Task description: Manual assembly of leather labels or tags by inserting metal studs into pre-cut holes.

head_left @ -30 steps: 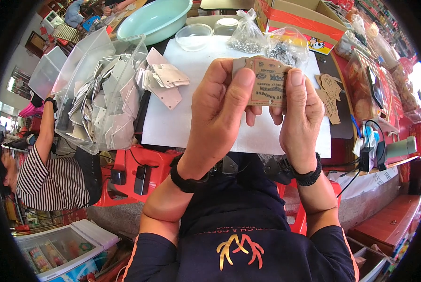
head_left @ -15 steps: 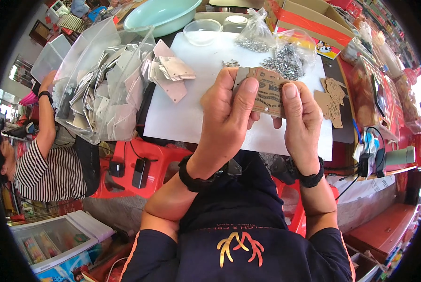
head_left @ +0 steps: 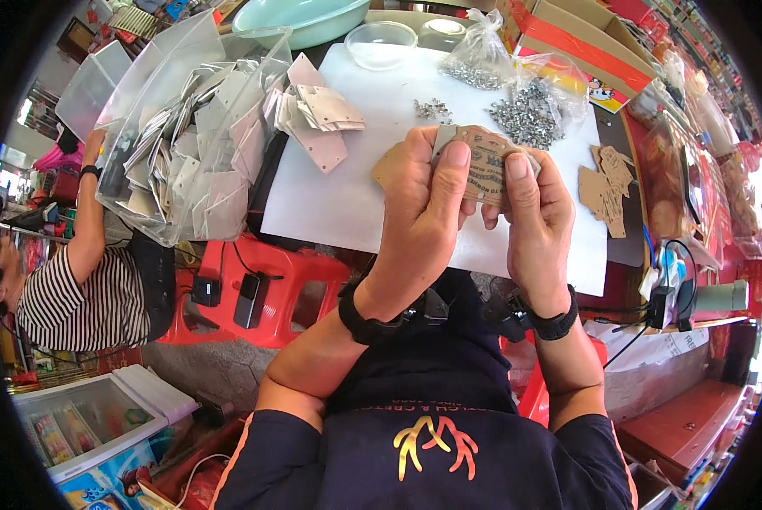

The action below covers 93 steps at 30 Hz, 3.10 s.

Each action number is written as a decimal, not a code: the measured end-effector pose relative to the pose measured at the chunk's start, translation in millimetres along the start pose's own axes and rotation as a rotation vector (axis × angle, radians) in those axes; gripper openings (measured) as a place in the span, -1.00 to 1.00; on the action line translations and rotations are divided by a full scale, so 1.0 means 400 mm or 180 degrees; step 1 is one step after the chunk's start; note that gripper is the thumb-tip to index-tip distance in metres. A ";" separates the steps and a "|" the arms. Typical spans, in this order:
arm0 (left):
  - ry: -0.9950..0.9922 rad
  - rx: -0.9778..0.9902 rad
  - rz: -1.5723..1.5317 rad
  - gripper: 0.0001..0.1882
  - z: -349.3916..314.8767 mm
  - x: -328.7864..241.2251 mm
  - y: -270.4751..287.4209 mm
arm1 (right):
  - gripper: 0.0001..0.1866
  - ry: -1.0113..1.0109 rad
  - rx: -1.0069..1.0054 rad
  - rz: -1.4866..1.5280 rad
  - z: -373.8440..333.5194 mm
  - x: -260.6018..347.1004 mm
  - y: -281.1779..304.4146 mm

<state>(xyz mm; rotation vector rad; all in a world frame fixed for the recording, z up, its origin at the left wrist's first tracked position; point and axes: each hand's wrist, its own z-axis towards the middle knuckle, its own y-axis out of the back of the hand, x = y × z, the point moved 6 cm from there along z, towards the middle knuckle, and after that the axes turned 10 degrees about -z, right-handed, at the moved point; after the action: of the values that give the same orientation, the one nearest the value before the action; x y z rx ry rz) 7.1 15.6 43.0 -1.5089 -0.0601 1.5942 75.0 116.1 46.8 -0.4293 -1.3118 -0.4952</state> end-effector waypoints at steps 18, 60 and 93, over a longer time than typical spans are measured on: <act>0.0291 -0.0211 0.0103 -0.81 0.049 0.050 0.125 | -0.40 -0.0868 0.0631 -0.0334 0.091 -0.075 0.003; 0.0745 0.0104 0.0160 -0.68 0.081 0.053 0.159 | -0.71 -0.1077 0.1240 -0.0773 0.142 -0.127 0.050; 0.0786 0.0224 0.0226 -0.71 0.079 0.055 0.174 | -0.72 -0.1480 0.0835 -0.0316 0.121 -0.167 0.061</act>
<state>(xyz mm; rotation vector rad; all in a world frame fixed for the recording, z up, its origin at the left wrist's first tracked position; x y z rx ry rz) -53.8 5.3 -7.1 -1.6562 0.1883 1.4380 37.8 170.1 -8.9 -0.2674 -1.8283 -0.3061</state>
